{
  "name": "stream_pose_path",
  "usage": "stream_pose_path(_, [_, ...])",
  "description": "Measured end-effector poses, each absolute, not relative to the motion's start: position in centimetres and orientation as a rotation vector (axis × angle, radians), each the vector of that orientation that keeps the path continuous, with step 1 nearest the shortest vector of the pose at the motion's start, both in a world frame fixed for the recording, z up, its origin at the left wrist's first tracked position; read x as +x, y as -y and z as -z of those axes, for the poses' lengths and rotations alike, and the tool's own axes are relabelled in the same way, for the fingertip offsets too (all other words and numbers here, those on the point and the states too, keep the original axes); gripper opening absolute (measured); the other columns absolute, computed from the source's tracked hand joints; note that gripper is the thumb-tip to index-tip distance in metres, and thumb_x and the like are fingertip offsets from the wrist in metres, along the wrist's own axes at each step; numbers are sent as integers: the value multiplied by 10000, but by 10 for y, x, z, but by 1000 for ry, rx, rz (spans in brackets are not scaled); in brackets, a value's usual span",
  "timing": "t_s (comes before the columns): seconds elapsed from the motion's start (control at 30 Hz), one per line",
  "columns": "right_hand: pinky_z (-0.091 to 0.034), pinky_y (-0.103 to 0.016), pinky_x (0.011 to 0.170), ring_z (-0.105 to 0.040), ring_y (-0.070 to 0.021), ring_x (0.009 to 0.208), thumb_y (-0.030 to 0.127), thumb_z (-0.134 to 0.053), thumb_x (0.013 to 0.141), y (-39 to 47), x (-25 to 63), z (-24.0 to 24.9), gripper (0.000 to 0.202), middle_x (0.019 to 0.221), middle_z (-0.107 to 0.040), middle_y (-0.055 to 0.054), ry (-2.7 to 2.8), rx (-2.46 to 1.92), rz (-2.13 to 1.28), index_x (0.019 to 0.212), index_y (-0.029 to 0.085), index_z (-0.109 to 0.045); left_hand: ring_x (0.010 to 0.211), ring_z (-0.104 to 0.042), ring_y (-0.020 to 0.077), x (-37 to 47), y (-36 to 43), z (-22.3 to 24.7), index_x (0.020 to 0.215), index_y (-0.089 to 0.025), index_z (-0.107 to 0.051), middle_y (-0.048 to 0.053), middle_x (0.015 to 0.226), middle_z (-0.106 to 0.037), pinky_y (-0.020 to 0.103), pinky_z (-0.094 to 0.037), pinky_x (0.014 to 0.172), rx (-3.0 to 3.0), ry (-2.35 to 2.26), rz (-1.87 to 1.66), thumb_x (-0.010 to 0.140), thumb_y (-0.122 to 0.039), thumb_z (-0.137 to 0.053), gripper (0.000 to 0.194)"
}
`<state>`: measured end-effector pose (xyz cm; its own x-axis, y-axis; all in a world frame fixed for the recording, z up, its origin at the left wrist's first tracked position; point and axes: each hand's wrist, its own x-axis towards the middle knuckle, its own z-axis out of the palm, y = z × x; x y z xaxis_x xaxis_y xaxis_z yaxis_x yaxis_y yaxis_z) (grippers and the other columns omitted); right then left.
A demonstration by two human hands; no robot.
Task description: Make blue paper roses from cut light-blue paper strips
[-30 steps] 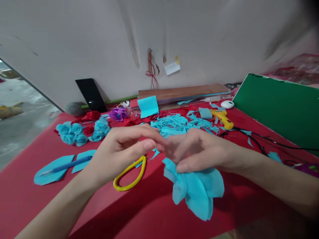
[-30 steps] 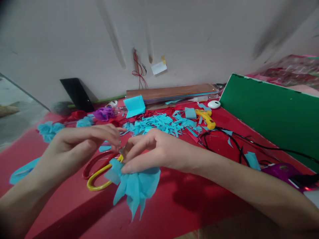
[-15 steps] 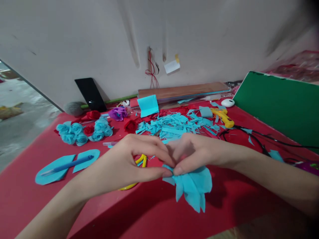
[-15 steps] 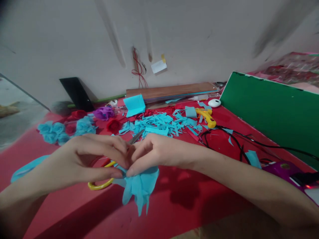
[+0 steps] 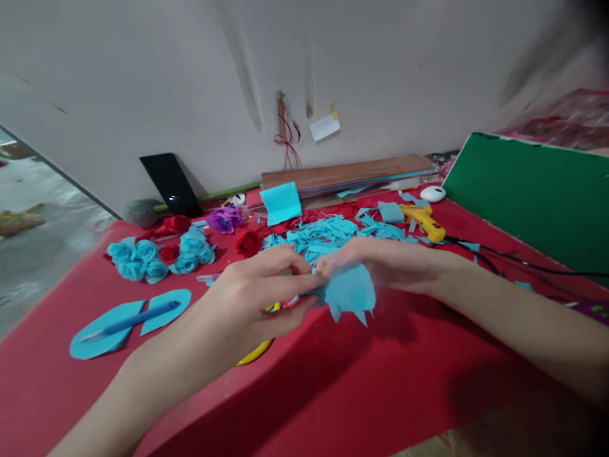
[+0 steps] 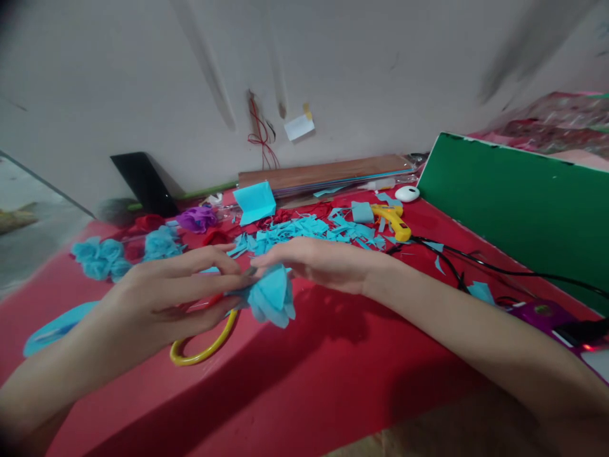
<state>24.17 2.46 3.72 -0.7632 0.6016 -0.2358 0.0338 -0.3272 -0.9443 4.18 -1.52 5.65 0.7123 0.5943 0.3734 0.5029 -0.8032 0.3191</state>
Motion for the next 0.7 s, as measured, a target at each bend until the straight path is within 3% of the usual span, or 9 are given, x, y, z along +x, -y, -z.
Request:
stream_pose_path(0.17, [-433,-251,595,-523,-114,533,374,-537,760,-24,239,-40,296,541,-555,-7,1135,-839,-2141,579,139,-539,755,-560,116,45,15,-56,955,-160,-653,40,793,-575,187,-449,633,2797,-1003,-862,798,-98,-495,231])
stream_pose_path(0.3, [-429,-245,611,-502,-107,527,422,-590,724,-24,239,-41,359,496,-510,9,1063,-869,-2093,510,158,-474,810,-577,160,47,14,-53,963,-188,-654,51,816,-603,236,-466,656,2760,-1056,-914,786,-114,-509,241])
stream_pose_path(0.43, [-431,-276,690,-507,-114,562,504,-505,772,-27,241,-38,457,518,-517,-5,1248,-757,-2094,486,148,-490,808,-600,172,50,14,-49,892,-236,-659,20,830,-659,318,-465,812,2653,-1047,-1086,756,-135,-563,195])
stream_pose_path(0.57, [-418,-305,789,-550,-136,700,488,-415,837,-26,244,-41,429,662,-583,-22,1500,-753,-1838,647,142,-585,734,-603,151,52,16,-46,813,-234,-637,-7,790,-670,248,-480,657,2452,-1227,-1129,761,-156,-556,124])
stream_pose_path(0.7, [-388,-322,880,-507,-183,1017,421,-585,758,-18,246,-49,343,1053,-578,-43,1885,-837,-1198,1005,184,-582,600,-566,118,52,18,-42,822,-234,-636,-28,743,-665,207,-449,513,2187,-1372,-1089,775,-291,-577,94])
